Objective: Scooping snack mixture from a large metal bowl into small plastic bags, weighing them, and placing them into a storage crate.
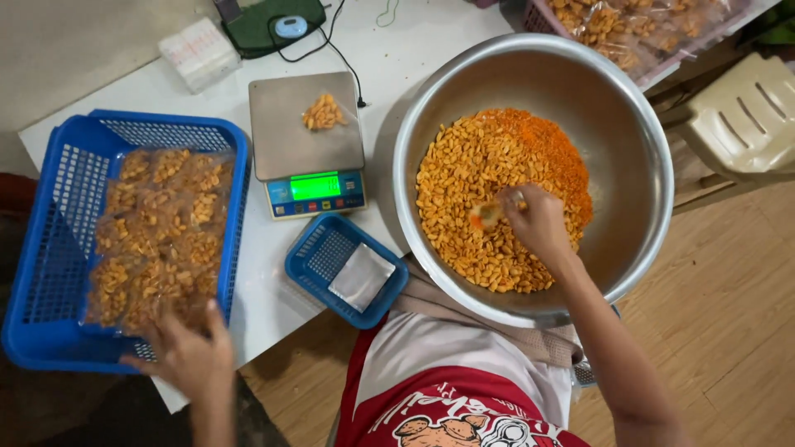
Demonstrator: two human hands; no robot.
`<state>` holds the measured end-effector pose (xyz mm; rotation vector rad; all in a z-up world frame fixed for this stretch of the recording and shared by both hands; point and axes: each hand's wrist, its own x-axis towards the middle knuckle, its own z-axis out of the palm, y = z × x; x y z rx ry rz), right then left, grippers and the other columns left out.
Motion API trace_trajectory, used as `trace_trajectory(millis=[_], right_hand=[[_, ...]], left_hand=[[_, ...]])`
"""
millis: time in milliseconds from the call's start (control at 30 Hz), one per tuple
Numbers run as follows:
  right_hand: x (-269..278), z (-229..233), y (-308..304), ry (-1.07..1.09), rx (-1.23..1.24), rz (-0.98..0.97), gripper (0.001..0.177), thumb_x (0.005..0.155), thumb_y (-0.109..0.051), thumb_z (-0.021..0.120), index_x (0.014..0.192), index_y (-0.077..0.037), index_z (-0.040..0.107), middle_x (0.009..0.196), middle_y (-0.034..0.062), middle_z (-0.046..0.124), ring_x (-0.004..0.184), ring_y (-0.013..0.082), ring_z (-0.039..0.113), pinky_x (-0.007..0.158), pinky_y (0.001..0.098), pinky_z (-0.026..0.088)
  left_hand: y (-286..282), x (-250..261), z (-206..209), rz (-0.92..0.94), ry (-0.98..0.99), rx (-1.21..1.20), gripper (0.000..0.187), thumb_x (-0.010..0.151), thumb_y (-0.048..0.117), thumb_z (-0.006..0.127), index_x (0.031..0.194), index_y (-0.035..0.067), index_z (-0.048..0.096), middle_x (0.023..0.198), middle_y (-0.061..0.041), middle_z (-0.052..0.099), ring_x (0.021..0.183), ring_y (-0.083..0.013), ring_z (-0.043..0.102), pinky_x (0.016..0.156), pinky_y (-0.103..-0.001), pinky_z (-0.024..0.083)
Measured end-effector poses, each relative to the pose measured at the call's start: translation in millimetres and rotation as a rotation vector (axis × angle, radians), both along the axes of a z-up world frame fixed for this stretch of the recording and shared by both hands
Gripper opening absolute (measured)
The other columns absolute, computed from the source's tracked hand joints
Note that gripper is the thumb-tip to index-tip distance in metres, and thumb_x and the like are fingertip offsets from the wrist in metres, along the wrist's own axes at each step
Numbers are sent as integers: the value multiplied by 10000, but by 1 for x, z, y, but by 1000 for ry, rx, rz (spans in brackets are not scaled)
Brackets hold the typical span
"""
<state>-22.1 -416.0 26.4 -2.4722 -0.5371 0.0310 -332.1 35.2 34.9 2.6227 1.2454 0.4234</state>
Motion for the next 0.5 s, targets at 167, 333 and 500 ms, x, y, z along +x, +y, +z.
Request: trace_trajectory(millis=[167, 333, 500], right_hand=[[70, -14, 51, -288, 169, -23, 125, 1028, -10, 633, 965, 15, 738, 932, 153, 733, 805, 315, 717, 643, 400, 596], [68, -14, 97, -530, 223, 43, 102, 1010, 25, 621, 962, 74, 697, 969, 232, 628, 790, 434, 660, 646, 510, 612], [18, -27, 65, -215, 304, 440, 102, 1010, -69, 634, 989, -58, 734, 1034, 124, 686, 898, 358, 740, 769, 375, 609]], left_hand=[[-71, 87, -31, -484, -314, 215, 393, 937, 291, 724, 1220, 25, 672, 1176, -206, 670, 1139, -398, 638, 1057, -514, 472], [-94, 129, -107, -675, 221, -186, 595, 742, 577, 796, 1090, 116, 649, 992, -160, 721, 916, -410, 734, 761, -541, 592], [-77, 136, -121, -569, 290, -255, 251, 887, 457, 663, 908, 233, 775, 791, -78, 762, 831, -325, 771, 720, -491, 603]])
